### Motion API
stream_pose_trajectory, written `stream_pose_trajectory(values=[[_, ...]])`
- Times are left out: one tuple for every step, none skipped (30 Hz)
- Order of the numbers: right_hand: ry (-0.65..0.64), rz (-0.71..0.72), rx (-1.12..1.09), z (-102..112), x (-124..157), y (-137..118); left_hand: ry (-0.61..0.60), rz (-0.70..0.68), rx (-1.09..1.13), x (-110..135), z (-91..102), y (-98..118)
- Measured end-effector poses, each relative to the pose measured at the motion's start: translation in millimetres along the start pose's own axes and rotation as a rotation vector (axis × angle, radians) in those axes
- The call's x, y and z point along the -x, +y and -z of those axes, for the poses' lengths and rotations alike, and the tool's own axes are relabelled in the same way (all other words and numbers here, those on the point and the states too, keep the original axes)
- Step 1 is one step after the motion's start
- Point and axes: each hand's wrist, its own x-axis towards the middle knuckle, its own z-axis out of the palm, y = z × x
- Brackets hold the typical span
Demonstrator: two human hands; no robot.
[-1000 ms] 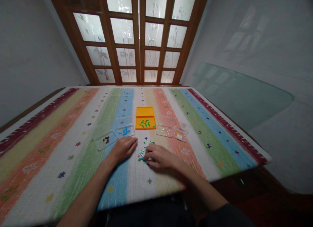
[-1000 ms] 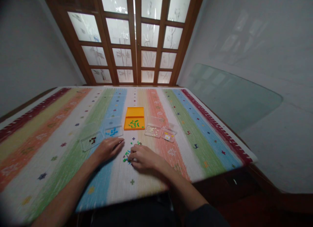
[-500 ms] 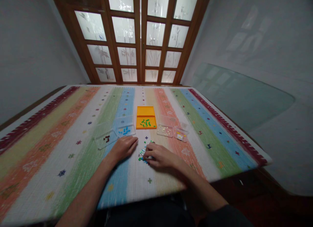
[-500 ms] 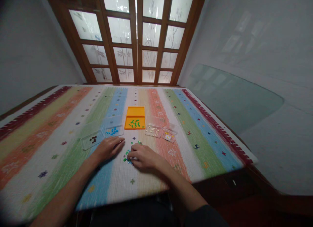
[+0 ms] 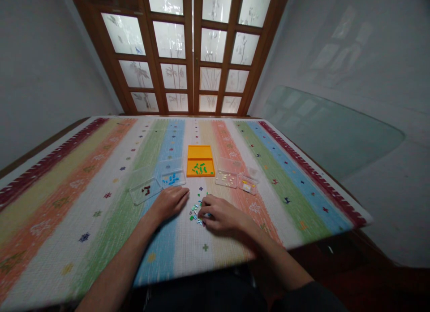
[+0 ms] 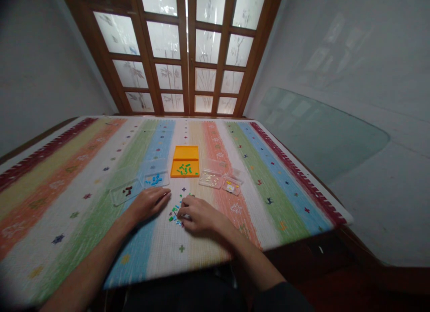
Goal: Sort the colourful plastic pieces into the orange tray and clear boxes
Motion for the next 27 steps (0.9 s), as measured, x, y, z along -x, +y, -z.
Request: stream_pose_trajectory(values=[[-0.006,-0.001,0.003,0.4,0.0,-0.9,0.003,0.000,0.004,0.0,-0.1,-0.2],[-0.010,-0.004,0.005,0.7,0.0,-1.6,0.006,0.000,0.007,0.1,-0.4,-0.4],[-0.013,-0.006,0.008,0.9,0.1,-2.2,0.008,0.000,0.007,0.1,-0.7,-0.6],[-0.013,-0.006,0.011,1.1,0.2,-2.6,0.010,-0.001,0.007,0.1,-1.0,-0.8],[-0.013,-0.004,0.014,1.2,0.4,-2.7,0.011,-0.003,0.005,0.1,-1.3,-1.0],[-0.014,-0.001,0.018,1.2,0.5,-2.7,0.011,-0.004,0.003,0.2,-1.6,-1.1],[-0.015,0.003,0.024,1.3,0.6,-2.5,0.010,-0.006,-0.001,0.3,-1.8,-1.1],[-0.016,0.005,0.032,1.4,0.7,-2.4,0.008,-0.008,-0.004,0.4,-2.0,-1.1],[-0.019,0.006,0.041,1.6,0.7,-2.3,0.007,-0.008,-0.007,0.5,-2.2,-1.0],[-0.023,0.006,0.051,1.7,0.7,-2.3,0.008,-0.007,-0.008,0.6,-2.4,-0.9],[-0.025,0.006,0.060,1.8,0.7,-2.4,0.009,-0.006,-0.006,0.7,-2.5,-0.9],[-0.026,0.006,0.069,1.9,0.7,-2.7,0.011,-0.004,-0.003,0.9,-2.7,-1.0],[-0.028,0.008,0.076,1.9,0.7,-2.9,0.014,-0.001,0.001,1.0,-2.9,-1.2],[-0.030,0.011,0.084,1.6,0.7,-3.1,0.015,0.001,0.002,1.0,-3.1,-1.5],[-0.031,0.017,0.090,1.3,0.7,-3.2,0.016,0.002,0.002,1.1,-3.3,-1.8],[-0.032,0.025,0.095,0.7,0.7,-3.1,0.016,0.002,0.000,1.2,-3.4,-2.1],[-0.031,0.032,0.098,0.0,0.6,-2.8,0.016,0.002,-0.003,1.2,-3.4,-2.2],[-0.029,0.037,0.098,-0.9,0.7,-2.2,0.016,0.001,-0.005,1.1,-3.4,-2.3],[-0.024,0.039,0.097,-1.9,0.8,-1.6,0.015,-0.001,-0.007,1.0,-3.2,-2.1],[-0.020,0.037,0.095,-3.0,1.0,-0.9,0.014,-0.001,-0.011,0.9,-3.0,-1.8],[-0.019,0.029,0.097,-4.2,1.3,-0.3,0.011,-0.001,-0.016,0.6,-2.6,-1.2],[-0.020,0.020,0.102,-5.4,1.7,0.2,0.009,0.000,-0.022,0.4,-2.2,-0.5],[-0.022,0.011,0.112,-6.6,2.1,0.4,0.006,0.001,-0.028,0.0,-1.8,0.2],[-0.023,0.002,0.125,-7.8,2.6,0.2,0.002,0.004,-0.031,-0.3,-1.3,0.9],[-0.023,-0.006,0.140,-9.0,3.1,-0.4,0.000,0.006,-0.032,-0.7,-0.9,1.5],[-0.021,-0.014,0.156,-10.2,3.6,-1.3,-0.001,0.007,-0.032,-1.0,-0.5,1.9],[-0.018,-0.021,0.173,-11.4,4.0,-2.7,-0.003,0.006,-0.032,-1.3,-0.2,2.2]])
